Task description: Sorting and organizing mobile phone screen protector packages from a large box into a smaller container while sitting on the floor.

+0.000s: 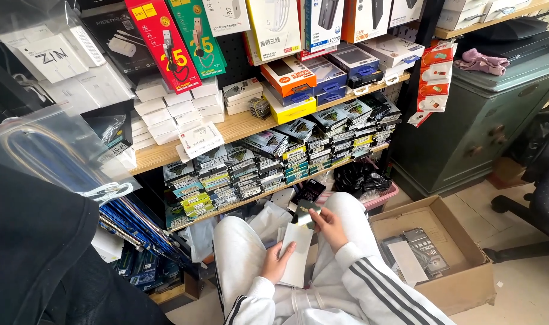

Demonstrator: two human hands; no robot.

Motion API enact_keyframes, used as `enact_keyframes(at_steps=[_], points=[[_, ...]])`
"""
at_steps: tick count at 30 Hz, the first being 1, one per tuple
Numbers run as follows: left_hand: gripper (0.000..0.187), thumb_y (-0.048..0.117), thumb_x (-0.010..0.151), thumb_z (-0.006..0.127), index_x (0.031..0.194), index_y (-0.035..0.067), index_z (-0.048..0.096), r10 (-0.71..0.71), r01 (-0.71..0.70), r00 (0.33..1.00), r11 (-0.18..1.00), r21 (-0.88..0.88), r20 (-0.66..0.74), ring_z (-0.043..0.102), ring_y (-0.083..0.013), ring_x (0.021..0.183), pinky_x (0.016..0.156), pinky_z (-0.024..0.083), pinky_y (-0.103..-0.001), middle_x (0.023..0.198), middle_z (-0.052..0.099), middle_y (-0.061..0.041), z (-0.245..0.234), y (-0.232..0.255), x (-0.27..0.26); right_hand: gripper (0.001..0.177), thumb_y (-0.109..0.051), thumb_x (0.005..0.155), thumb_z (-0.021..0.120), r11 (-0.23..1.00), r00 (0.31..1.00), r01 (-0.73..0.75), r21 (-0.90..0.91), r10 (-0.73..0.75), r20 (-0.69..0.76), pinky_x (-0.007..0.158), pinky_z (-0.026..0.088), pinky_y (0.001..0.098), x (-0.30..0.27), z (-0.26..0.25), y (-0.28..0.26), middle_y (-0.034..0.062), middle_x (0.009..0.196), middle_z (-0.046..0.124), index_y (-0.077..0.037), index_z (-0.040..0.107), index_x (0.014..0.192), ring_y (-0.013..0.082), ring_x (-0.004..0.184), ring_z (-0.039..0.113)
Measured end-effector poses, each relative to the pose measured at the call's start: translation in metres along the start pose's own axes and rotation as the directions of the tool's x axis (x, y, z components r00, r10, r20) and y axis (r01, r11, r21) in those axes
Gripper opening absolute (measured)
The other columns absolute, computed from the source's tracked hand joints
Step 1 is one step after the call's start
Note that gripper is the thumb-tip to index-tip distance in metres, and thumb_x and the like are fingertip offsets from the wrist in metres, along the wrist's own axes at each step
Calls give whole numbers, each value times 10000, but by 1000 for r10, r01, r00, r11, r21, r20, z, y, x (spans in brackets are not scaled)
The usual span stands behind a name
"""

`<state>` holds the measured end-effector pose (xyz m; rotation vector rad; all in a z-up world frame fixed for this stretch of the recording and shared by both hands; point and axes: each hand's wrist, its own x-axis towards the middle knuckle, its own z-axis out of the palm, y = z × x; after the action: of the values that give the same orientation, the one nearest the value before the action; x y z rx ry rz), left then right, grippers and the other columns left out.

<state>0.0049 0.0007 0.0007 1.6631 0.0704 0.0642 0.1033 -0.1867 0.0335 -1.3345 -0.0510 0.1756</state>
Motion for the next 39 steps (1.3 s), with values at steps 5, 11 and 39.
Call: enact_keyframes(at_steps=[5, 11, 39], points=[[326, 300, 946, 676, 1025, -7, 751, -60, 60, 998, 998, 36, 4, 628, -97, 701, 668, 531, -233, 830, 769, -49, 0, 4, -1, 272, -252, 1000, 627, 970, 992, 22, 243, 9, -124, 565, 381, 211, 8, -14, -4, 24, 714, 577, -22, 717, 1115, 95, 593, 479], [383, 368, 953, 629, 1069, 23, 751, -103, 113, 987, 990, 82, -121, 615, -110, 700, 653, 513, -250, 816, 733, -45, -4, -17, 9, 236, -302, 1068, 528, 813, 998, 22, 581, 12, -55, 679, 376, 276, 15, -26, -8, 21, 811, 521, -100, 617, 1152, 128, 704, 457], [287, 255, 974, 649, 1024, -7, 754, 37, -45, 996, 993, -105, -78, 549, -83, 675, 613, 447, -223, 797, 711, -28, -4, -22, 9, 532, -367, 1030, 439, 809, 838, 246, -534, 100, 537, 944, 469, 260, -31, 15, -35, -12, 1443, 582, -340, 359, 1555, 106, 1071, 536]])
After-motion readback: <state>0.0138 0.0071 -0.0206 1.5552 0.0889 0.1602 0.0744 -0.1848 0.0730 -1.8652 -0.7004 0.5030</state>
